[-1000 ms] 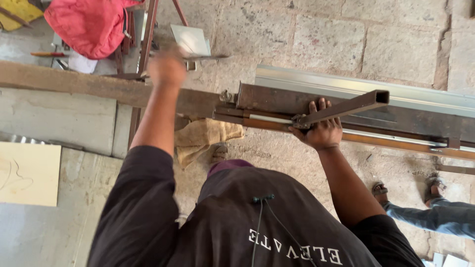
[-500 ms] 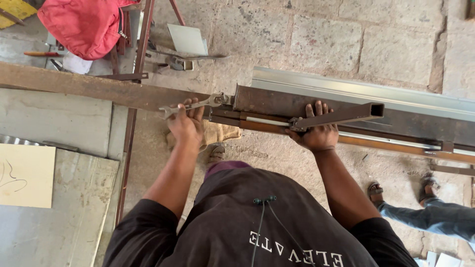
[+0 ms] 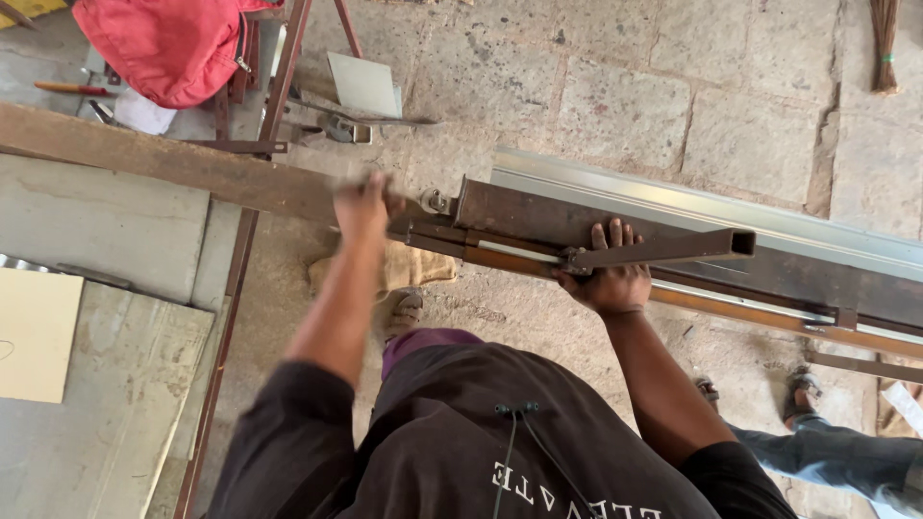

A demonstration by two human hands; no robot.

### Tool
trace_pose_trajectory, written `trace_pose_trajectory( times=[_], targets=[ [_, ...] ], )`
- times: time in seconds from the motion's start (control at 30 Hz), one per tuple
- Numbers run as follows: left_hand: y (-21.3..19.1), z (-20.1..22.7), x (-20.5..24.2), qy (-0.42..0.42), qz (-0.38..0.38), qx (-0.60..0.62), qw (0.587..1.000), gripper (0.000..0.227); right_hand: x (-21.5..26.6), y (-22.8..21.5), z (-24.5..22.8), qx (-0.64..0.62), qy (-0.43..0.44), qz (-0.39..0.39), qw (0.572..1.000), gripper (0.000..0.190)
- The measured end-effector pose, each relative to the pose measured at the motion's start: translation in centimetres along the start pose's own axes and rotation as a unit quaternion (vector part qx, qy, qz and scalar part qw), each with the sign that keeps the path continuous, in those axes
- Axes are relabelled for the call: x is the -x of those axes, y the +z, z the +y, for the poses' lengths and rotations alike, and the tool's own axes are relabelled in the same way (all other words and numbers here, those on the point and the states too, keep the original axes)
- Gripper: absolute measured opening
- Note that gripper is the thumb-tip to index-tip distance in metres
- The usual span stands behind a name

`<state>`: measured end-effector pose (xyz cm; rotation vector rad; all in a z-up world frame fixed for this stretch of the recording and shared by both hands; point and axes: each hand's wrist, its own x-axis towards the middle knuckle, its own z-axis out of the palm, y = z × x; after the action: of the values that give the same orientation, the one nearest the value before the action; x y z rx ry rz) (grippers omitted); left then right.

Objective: The person operates a manual metal bending machine to shape long metal bars. They use a wrench to tighten the machine's clamping mechanism and a long metal bar as a lever to bend the workpiece. A coworker assists by holding the metal bar steady during the bending process.

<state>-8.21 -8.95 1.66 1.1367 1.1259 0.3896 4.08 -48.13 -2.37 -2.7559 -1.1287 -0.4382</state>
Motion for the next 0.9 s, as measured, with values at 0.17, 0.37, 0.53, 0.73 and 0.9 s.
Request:
trace_pose_trajectory(
  times=[0.17, 0.37, 0.53, 0.73, 0.9],
  targets=[
    [8.7, 5.7, -6.9, 0.164, -0.329, -0.374, 0.852, 0.032, 0.0, 0.0, 0.0, 0.011, -0.019, 0.015, 1.000, 0.099],
    [8.4, 7.5, -8.8, 0.088, -0.255, -0.083, 0.959, 0.019, -0.1, -0.3, -0.1, 0.007, -0.019, 0.023, 1.000, 0.096],
    [0.4, 4.2, -3.2, 0.043, 0.076, 0.230, 0.969, 0.018, -0.2, 0.3, 0.0, -0.002, -0.018, 0.032, 0.999, 0.098],
    [-2.2, -4.3, 2.8, -0.028, 0.051, 0.369, 0.928, 0.014, -0.1, -0.1, -0.1, 0.029, -0.006, -0.009, 1.000, 0.099],
    [-1.0, -7.5, 1.8, -0.004, 0.015, 0.422, 0.907, 0.012, -0.5, -0.8, -0.4, 0.024, -0.012, -0.006, 1.000, 0.096]
  ],
)
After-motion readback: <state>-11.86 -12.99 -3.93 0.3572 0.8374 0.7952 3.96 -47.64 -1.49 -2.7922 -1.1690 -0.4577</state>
